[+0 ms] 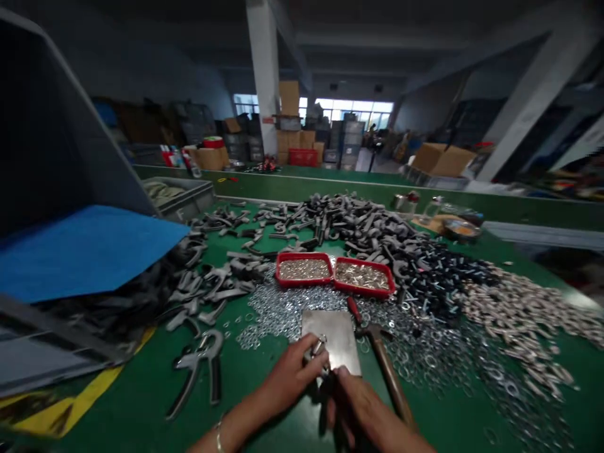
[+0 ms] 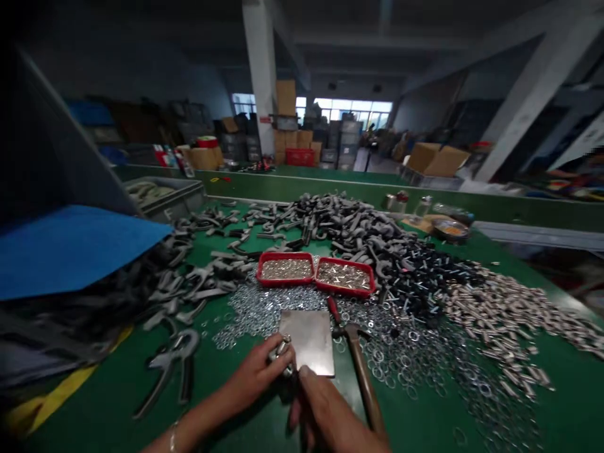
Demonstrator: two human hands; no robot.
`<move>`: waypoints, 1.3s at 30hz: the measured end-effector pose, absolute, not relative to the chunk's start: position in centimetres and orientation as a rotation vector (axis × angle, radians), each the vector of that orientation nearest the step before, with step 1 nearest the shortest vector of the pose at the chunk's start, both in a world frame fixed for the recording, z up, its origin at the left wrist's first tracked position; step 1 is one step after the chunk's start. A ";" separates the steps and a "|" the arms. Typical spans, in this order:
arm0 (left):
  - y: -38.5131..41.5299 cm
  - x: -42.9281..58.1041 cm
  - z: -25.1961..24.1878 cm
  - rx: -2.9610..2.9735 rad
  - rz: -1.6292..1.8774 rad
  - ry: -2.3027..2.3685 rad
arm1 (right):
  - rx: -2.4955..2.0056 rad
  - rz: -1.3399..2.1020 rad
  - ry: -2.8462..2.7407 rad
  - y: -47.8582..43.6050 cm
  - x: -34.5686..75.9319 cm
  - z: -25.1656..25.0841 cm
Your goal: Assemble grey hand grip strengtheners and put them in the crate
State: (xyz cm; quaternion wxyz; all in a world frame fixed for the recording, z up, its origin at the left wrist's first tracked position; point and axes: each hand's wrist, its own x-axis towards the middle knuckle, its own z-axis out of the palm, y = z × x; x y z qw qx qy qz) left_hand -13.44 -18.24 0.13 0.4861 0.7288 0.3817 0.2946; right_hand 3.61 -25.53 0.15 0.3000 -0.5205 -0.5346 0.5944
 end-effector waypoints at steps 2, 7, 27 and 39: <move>-18.3 -13.3 -0.3 1.668 0.742 0.977 | -1.579 1.076 -1.668 -25.6 4.7 0.1; -19.3 -13.1 -0.3 1.666 0.799 0.885 | -1.463 1.368 -1.486 -26.0 4.0 0.0; -20.1 -10.5 -0.8 1.707 0.945 0.911 | -1.457 1.419 -1.322 -25.8 5.4 0.3; -19.9 -9.8 -2.4 2.011 0.912 0.825 | -1.231 1.984 -1.096 -25.7 5.9 -0.7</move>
